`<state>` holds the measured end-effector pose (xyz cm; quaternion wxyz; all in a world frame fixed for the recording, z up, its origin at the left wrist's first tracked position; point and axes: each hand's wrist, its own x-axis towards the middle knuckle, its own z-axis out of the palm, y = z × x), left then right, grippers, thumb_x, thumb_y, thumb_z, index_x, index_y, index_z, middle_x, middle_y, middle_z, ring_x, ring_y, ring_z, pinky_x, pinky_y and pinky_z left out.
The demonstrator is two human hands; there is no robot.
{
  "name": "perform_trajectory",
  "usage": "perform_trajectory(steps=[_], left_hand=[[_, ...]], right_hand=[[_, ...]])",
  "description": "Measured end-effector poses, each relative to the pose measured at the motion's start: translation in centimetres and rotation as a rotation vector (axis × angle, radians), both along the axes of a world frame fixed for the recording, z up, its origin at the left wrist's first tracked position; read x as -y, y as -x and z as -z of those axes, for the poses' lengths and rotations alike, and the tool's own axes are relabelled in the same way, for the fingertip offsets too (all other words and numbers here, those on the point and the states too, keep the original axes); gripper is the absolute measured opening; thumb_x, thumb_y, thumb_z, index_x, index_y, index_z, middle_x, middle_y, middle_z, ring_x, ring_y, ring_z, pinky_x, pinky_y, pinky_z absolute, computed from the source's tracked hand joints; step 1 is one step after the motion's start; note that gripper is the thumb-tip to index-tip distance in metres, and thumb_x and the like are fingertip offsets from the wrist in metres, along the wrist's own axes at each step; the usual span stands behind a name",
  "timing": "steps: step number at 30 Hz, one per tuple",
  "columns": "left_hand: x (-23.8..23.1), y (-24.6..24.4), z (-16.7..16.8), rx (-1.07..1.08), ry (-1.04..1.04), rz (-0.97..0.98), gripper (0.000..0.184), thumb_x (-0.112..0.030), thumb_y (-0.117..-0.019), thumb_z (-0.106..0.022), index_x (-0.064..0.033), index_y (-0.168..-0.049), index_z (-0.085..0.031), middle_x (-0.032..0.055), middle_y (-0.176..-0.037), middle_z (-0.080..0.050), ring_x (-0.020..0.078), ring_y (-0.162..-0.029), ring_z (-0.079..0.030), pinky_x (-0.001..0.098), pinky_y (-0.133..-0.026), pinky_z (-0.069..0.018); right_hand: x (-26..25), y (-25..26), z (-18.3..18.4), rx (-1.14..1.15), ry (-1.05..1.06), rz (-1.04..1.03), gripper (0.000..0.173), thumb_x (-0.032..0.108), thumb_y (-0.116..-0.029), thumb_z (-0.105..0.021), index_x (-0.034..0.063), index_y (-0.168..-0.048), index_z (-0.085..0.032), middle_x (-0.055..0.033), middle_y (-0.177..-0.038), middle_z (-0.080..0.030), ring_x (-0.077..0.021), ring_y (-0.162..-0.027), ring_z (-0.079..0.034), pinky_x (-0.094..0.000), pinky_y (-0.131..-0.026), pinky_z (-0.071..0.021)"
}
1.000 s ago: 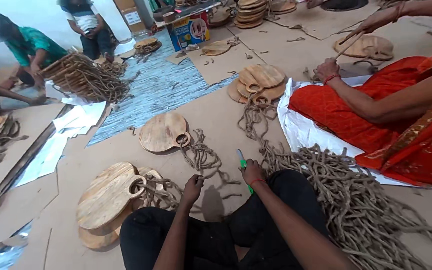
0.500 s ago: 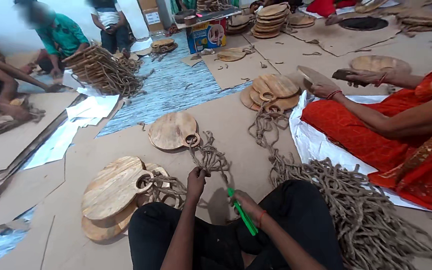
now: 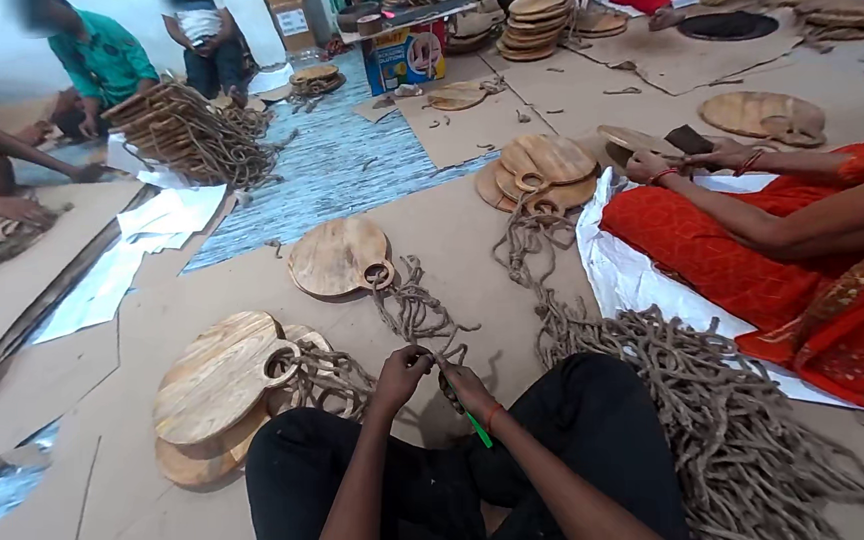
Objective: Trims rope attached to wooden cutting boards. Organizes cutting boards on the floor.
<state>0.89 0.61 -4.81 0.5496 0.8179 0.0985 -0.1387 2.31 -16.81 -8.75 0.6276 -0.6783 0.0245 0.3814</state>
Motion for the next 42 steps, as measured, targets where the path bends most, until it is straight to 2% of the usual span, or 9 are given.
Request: perform_trajectory(steps=[10, 14, 17, 21, 25, 28, 31, 38, 42], left_hand=[[-0.1, -0.3, 0.0, -0.014, 0.014, 0.034, 0.029, -0.028, -0.0935, -0.073, -0.0056, -0.111, -0.071, 0.0043, -0.091, -0.068, 0.0123, -0.075, -0.061, 0.0332, -0.072, -0.0518], [-0.5, -0.3, -0.4, -0.019, 0.191, 0.04, 0.065, -0.024, -0.0867, -0.079, -0.0019, -0.142, -0.052, 0.0121, -0.133, -0.062, 0.0215, -0.114, -0.064, 0.0385, -0.094, -0.0561], [-0.8, -0.2, -1.1, -0.031, 0.349, 0.181, 0.086, -0.023, -0.0847, -0.073, -0.0131, -0.16, -0.034, 0.0062, -0.161, -0.041, 0.0192, -0.141, -0.047, 0.0403, -0.11, -0.047], [-1.0, 0.0, -1.5, -0.044, 0.449, 0.324, 0.053, -0.025, -0.0894, -0.066, -0.0051, -0.138, -0.059, 0.0046, -0.147, -0.057, 0.0119, -0.126, -0.057, 0.0333, -0.102, -0.0492], [-0.2, 0.1, -1.1, 0.0, 0.447, 0.213, 0.031, -0.024, -0.0964, -0.062, -0.0043, -0.121, -0.062, 0.0014, -0.105, -0.069, 0.0073, -0.087, -0.065, 0.0262, -0.075, -0.0545], [0.5, -0.3, -0.4, 0.073, 0.439, 0.084, 0.029, -0.017, -0.1043, -0.055, 0.0005, -0.126, -0.063, 0.0084, -0.106, -0.071, 0.0131, -0.087, -0.068, 0.0313, -0.081, -0.0577], [2.6, -0.3, 0.2, 0.126, 0.211, -0.053, 0.035, -0.024, -0.1108, -0.04, -0.0025, -0.109, -0.068, 0.0028, -0.084, -0.065, 0.0085, -0.063, -0.055, 0.027, -0.058, -0.047], [3.0, -1.2, 1.7, 0.198, -0.165, -0.221, 0.051, -0.03, -0.104, -0.036, -0.0072, -0.065, -0.06, 0.0031, -0.058, -0.054, 0.0198, -0.057, -0.057, 0.0458, -0.06, -0.0483], [0.8, -1.1, 0.9, 0.107, -0.286, -0.33, 0.05, -0.028, -0.1063, -0.039, 0.0033, -0.079, -0.066, 0.0188, -0.075, -0.064, 0.0342, -0.076, -0.065, 0.0549, -0.074, -0.0516]], right_hand=[[0.3, -0.3, 0.1, -0.08, -0.083, -0.005, 0.056, 0.056, -0.109, -0.03, 0.0131, -0.082, -0.053, 0.0043, -0.057, -0.04, -0.0082, -0.044, -0.038, -0.025, -0.044, -0.0367], [0.7, 0.4, -0.8, -0.295, -0.344, -0.053, 0.059, 0.06, -0.1084, -0.021, 0.0146, -0.084, -0.05, 0.0052, -0.056, -0.04, -0.005, -0.041, -0.036, -0.019, -0.039, -0.0336], [0.7, 1.3, -1.6, -0.371, -0.516, -0.135, 0.063, 0.063, -0.1061, -0.016, 0.0175, -0.081, -0.05, 0.0063, -0.056, -0.041, -0.0035, -0.041, -0.036, -0.0172, -0.039, -0.0334], [0.7, 2.0, -2.1, -0.372, -0.617, -0.155, 0.063, 0.064, -0.1052, -0.017, 0.0182, -0.08, -0.052, 0.0071, -0.056, -0.042, -0.002, -0.041, -0.038, -0.0161, -0.04, -0.0347], [0.5, 2.2, -2.7, -0.377, -0.582, -0.043, 0.065, 0.062, -0.1065, -0.014, 0.0165, -0.077, -0.05, 0.0063, -0.054, -0.04, -0.0034, -0.04, -0.038, -0.017, -0.04, -0.0354], [0.2, 2.0, -3.0, -0.354, -0.513, 0.099, 0.065, 0.06, -0.1081, -0.015, 0.0142, -0.076, -0.048, 0.005, -0.053, -0.038, -0.0052, -0.039, -0.037, -0.0187, -0.039, -0.0347], [-0.3, 2.1, -2.9, -0.354, -0.467, 0.209, 0.063, 0.059, -0.1084, -0.016, 0.0141, -0.077, -0.047, 0.0049, -0.052, -0.037, -0.006, -0.039, -0.036, -0.0198, -0.038, -0.0347], [-1.5, 5.2, -4.5, -0.329, -0.454, 0.308, 0.047, 0.042, -0.1128, -0.03, 0.0135, -0.079, -0.046, 0.0061, -0.053, -0.036, -0.0039, -0.039, -0.035, -0.0184, -0.038, -0.0333], [-1.6, 8.7, -6.2, -0.049, -0.222, 0.347, 0.016, 0.011, -0.0988, -0.06, 0.0088, -0.084, -0.053, 0.0065, -0.053, -0.04, -0.0038, -0.042, -0.038, -0.0203, -0.042, -0.036]])
